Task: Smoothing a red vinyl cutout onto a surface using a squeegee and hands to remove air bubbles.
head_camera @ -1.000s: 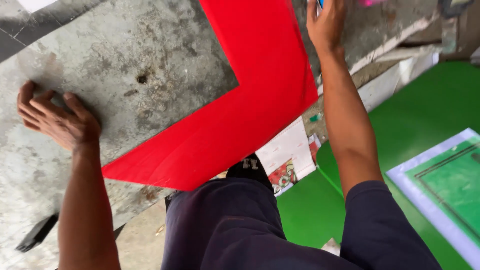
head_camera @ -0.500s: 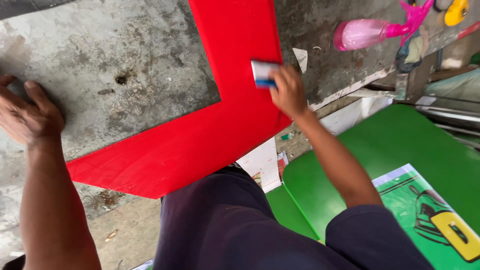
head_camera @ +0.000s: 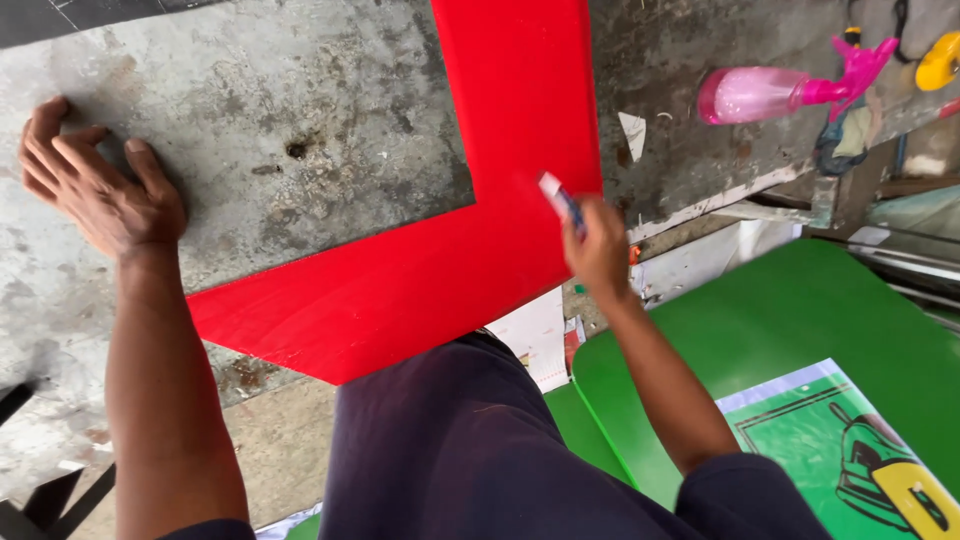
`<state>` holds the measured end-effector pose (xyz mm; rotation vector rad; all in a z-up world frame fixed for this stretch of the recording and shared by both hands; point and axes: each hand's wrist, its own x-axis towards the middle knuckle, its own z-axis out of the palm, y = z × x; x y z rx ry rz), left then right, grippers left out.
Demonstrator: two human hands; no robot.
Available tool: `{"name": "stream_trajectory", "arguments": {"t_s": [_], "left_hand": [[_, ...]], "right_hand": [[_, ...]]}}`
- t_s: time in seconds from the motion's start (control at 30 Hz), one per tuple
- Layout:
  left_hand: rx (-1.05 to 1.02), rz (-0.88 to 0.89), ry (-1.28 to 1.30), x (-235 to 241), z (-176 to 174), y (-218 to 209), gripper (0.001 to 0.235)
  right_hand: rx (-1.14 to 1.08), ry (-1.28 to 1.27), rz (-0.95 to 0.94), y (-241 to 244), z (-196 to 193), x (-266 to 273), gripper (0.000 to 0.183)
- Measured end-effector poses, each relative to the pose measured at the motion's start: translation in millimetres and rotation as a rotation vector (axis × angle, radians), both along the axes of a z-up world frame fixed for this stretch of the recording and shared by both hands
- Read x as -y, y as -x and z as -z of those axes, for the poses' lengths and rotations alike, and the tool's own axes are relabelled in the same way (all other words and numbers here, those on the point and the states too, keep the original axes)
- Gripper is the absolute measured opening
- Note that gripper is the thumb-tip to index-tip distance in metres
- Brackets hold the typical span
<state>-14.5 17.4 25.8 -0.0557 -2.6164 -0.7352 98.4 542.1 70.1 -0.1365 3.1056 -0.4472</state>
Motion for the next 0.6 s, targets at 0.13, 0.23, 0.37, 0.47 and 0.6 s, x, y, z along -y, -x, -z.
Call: {"name": "stream_trajectory", "arguments": {"t_s": [0.13, 0.23, 0.37, 0.47, 0.6], "left_hand": [[0.012, -0.001, -0.007, -4, -1, 4, 0.022], [0.001, -0.015, 0.010, -1, 2, 0, 0.022], [0.011, -0.031, -0.012, -3, -1, 0, 0.019], [-0.004, -0.033, -0.017, 3, 1, 0, 0.020], [-0.020, -0.079, -0.005, 13, 15, -2, 0.020]], "right_hand": [[-0.127, 0.002, 0.248, 10, 36, 30, 0.019], [-0.228, 0.026, 0.231, -29, 39, 137, 0.015], [-0.101, 0.270, -0.134, -98, 45, 261, 0.017], [0.017, 0.513, -0.281, -100, 24, 284, 0.013], [-0.087, 0.410, 0.291, -78, 38, 201, 0.022]]}}
